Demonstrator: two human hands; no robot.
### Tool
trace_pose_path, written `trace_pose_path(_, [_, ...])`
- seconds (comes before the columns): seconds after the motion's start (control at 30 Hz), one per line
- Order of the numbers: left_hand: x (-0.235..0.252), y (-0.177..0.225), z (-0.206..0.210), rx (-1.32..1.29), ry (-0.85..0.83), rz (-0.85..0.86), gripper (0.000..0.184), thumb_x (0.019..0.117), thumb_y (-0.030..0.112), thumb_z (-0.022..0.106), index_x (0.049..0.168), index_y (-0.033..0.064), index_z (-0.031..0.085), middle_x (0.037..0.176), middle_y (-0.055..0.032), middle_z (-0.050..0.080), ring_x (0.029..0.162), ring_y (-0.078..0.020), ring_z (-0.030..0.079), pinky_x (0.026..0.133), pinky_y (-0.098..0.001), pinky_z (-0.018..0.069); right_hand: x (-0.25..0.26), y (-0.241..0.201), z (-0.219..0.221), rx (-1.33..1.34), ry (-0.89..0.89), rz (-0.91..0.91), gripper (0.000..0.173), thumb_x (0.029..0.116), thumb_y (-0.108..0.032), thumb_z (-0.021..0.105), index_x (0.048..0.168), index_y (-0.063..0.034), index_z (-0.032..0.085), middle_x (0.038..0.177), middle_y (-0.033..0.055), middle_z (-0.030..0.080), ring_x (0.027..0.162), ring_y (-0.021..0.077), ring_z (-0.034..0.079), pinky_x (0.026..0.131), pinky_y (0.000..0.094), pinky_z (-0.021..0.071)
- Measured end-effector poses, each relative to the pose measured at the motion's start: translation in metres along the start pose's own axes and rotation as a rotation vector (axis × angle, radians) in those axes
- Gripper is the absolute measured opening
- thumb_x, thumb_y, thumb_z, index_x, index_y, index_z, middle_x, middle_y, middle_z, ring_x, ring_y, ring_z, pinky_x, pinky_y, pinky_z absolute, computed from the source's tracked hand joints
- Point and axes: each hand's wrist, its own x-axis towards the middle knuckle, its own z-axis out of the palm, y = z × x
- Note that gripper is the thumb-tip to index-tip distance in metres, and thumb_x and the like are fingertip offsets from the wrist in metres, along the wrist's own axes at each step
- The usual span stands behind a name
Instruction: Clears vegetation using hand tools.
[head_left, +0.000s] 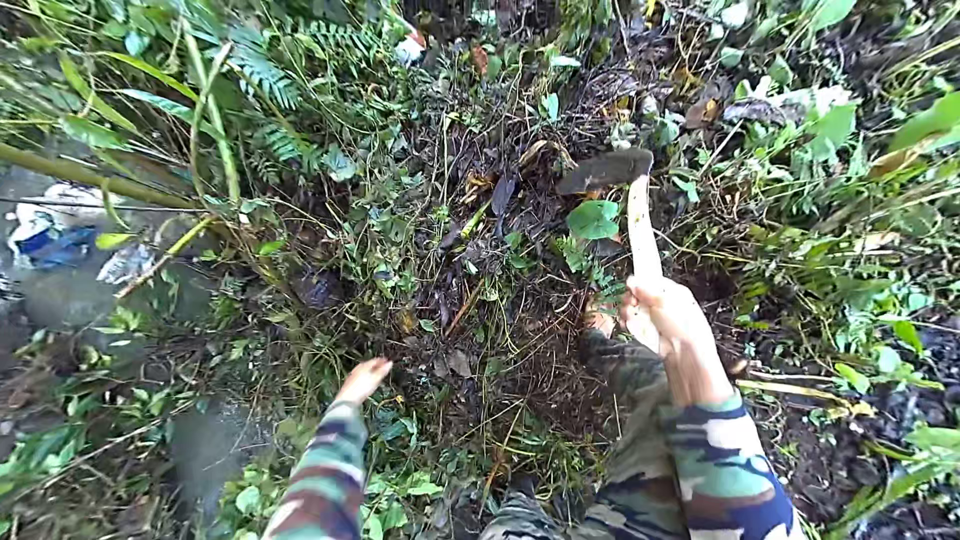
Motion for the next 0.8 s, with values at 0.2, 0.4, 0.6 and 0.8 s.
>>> trace_pose_path(0.2, [0.162, 0.207, 0.037, 0.053, 0.211, 0.134, 0.11, 0.0812, 0.055, 0.084, 0.158, -0.003, 0.031, 0.17, -0.0274, 0.015, 0.157, -0.0443, 0.016, 0.124, -0.0624, 0.0211, -0.006, 0.006, -0.028, -0.152, 0.026, -0.078, 0.008, 0.1017, 0.001, 0.047, 0.108, -0.0018, 0.051, 0.064, -0.0037, 0.053, 0.046, 0.0038, 0.052, 0.046, 0.0182, 0.0494])
trace_pose_path(0.4, [0.246, 0.249, 0.086, 0.211, 0.202, -0.034, 0.137, 0.0661, 0.05, 0.095, 0.164, 0.0028, 0.013, 0.163, -0.0337, 0.025, 0.155, -0.0485, 0.019, 0.123, -0.0705, 0.0082, -0.001, 0.002, -0.047, -0.114, 0.016, 0.004, 0.016, 0.0958, 0.0, 0.049, 0.111, -0.003, 0.05, 0.063, -0.0051, 0.057, 0.047, 0.0049, 0.056, 0.048, 0.02, 0.0527])
trace_pose_path(0.6, [0.233, 0.243, 0.086, 0.3, 0.185, -0.064, 0.071, 0.0872, 0.038, 0.08, 0.137, -0.0072, 0.055, 0.133, -0.0296, 0.063, 0.129, -0.0436, 0.058, 0.115, -0.0625, 0.0351, 0.008, -0.003, -0.052, -0.098, 0.053, 0.001, 0.012, 0.0958, 0.003, 0.048, 0.105, -0.0041, 0.05, 0.06, -0.004, 0.056, 0.045, 0.0052, 0.055, 0.045, 0.0196, 0.0523])
trace_pose_path(0.8, [0.175, 0.216, 0.058, 0.268, 0.184, -0.037, 0.054, 0.0993, 0.034, 0.067, 0.135, -0.006, 0.059, 0.137, -0.0312, 0.059, 0.132, -0.046, 0.056, 0.108, -0.0623, 0.0442, 0.008, -0.007, -0.043, -0.093, 0.056, -0.076, 0.011, 0.1001, 0.003, 0.046, 0.109, -0.003, 0.05, 0.061, -0.0041, 0.056, 0.045, 0.0044, 0.054, 0.044, 0.0188, 0.0511])
